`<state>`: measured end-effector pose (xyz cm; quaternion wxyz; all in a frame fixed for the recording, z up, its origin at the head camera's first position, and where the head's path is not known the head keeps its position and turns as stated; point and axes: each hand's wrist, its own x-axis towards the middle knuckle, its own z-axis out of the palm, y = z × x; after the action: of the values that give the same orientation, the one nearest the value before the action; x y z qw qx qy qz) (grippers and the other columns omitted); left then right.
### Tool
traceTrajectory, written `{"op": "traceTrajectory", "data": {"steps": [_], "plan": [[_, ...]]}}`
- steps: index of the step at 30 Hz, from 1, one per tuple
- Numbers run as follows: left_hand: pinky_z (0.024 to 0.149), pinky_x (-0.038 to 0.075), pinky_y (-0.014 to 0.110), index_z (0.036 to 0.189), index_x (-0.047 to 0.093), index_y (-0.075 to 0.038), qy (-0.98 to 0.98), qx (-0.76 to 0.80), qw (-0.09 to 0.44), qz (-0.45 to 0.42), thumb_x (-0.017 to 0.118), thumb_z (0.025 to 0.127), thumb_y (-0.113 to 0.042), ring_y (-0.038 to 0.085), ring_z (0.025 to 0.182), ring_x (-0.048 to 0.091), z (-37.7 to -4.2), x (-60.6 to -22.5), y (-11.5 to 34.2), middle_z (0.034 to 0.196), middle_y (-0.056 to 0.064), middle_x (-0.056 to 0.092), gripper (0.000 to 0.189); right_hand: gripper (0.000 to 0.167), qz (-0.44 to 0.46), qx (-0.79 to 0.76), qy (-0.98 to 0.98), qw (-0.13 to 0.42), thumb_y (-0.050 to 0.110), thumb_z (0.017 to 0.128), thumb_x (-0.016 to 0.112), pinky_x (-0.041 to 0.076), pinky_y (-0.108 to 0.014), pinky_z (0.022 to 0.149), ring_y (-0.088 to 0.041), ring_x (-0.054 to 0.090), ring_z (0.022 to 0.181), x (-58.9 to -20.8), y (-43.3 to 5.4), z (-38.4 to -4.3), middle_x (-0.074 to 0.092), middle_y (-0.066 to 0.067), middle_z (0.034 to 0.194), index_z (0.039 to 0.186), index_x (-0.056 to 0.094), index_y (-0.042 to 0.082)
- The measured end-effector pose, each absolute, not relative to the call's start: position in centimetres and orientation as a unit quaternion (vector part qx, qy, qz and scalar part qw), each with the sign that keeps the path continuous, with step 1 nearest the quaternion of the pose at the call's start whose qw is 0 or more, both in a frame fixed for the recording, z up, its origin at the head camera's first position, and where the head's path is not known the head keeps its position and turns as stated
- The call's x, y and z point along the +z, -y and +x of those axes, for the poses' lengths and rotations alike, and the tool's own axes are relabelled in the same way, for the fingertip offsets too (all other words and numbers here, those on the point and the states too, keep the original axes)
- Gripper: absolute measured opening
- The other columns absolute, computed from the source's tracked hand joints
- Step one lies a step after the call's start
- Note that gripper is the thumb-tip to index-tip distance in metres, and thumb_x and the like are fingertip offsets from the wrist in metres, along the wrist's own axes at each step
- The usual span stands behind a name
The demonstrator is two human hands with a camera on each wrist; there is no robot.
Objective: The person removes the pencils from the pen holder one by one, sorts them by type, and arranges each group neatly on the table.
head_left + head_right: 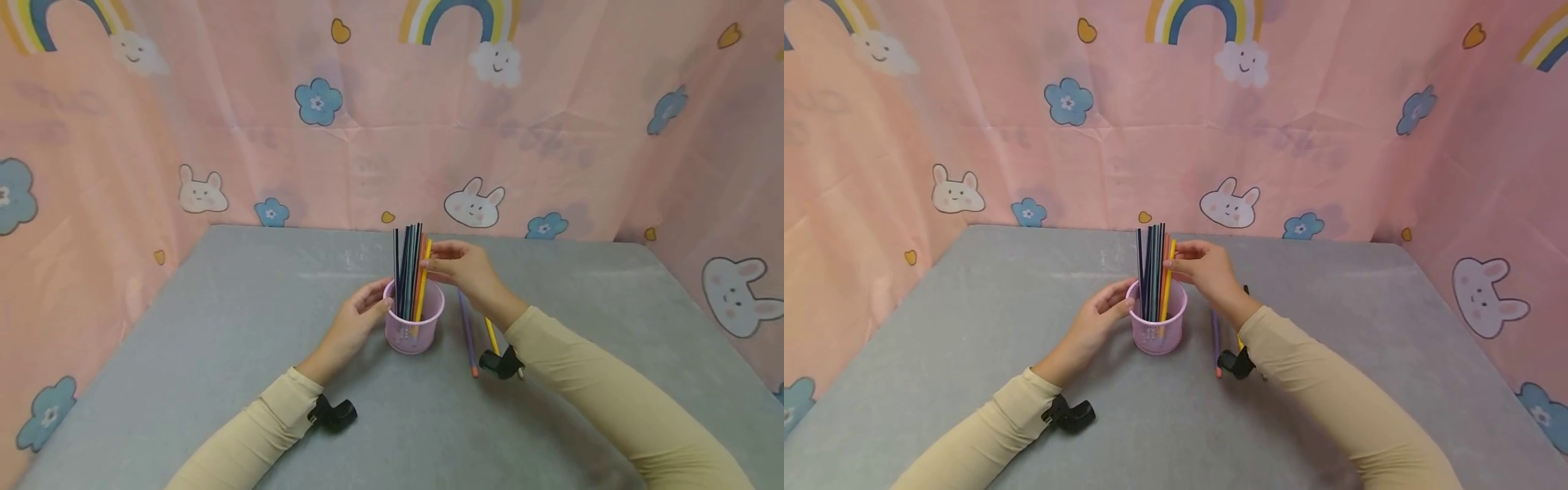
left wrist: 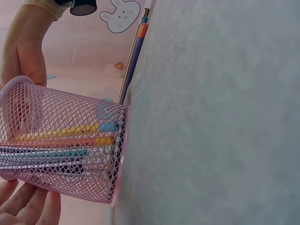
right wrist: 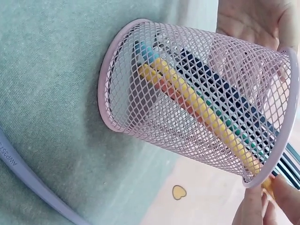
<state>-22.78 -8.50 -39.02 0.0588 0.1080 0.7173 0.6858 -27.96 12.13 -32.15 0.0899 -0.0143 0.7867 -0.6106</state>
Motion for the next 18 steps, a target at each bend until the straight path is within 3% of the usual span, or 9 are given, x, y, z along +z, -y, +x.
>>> {"op": "traceTrajectory", "data": {"steps": [8,18], "plan": [[0.116,0.04,0.045,0.145,0.048,-0.006,-0.721,0.682,0.055,0.11,0.056,0.101,-0.017,0.029,0.138,0.049,-23.0,-39.2,8.4,0.148,0.015,0.053,0.045,0.035,-0.012,-0.62,-0.78,0.078,0.013,0.094,0.068,0.059,-0.033,0.09,-0.009,0.067,0.091,-31.6,-12.7,-28.0,0.063,-0.003,0.103,0.124,0.059,-0.004],[0.113,0.044,0.046,0.143,0.049,-0.002,-0.721,0.683,0.038,0.116,0.056,0.101,-0.013,0.033,0.135,0.052,-22.9,-39.4,8.3,0.144,0.019,0.055,0.045,0.042,-0.027,-0.621,-0.782,0.056,0.015,0.095,0.068,0.057,-0.034,0.093,-0.006,0.068,0.089,-30.4,-13.9,-27.1,0.063,-0.001,0.103,0.13,0.057,-0.004]]}}
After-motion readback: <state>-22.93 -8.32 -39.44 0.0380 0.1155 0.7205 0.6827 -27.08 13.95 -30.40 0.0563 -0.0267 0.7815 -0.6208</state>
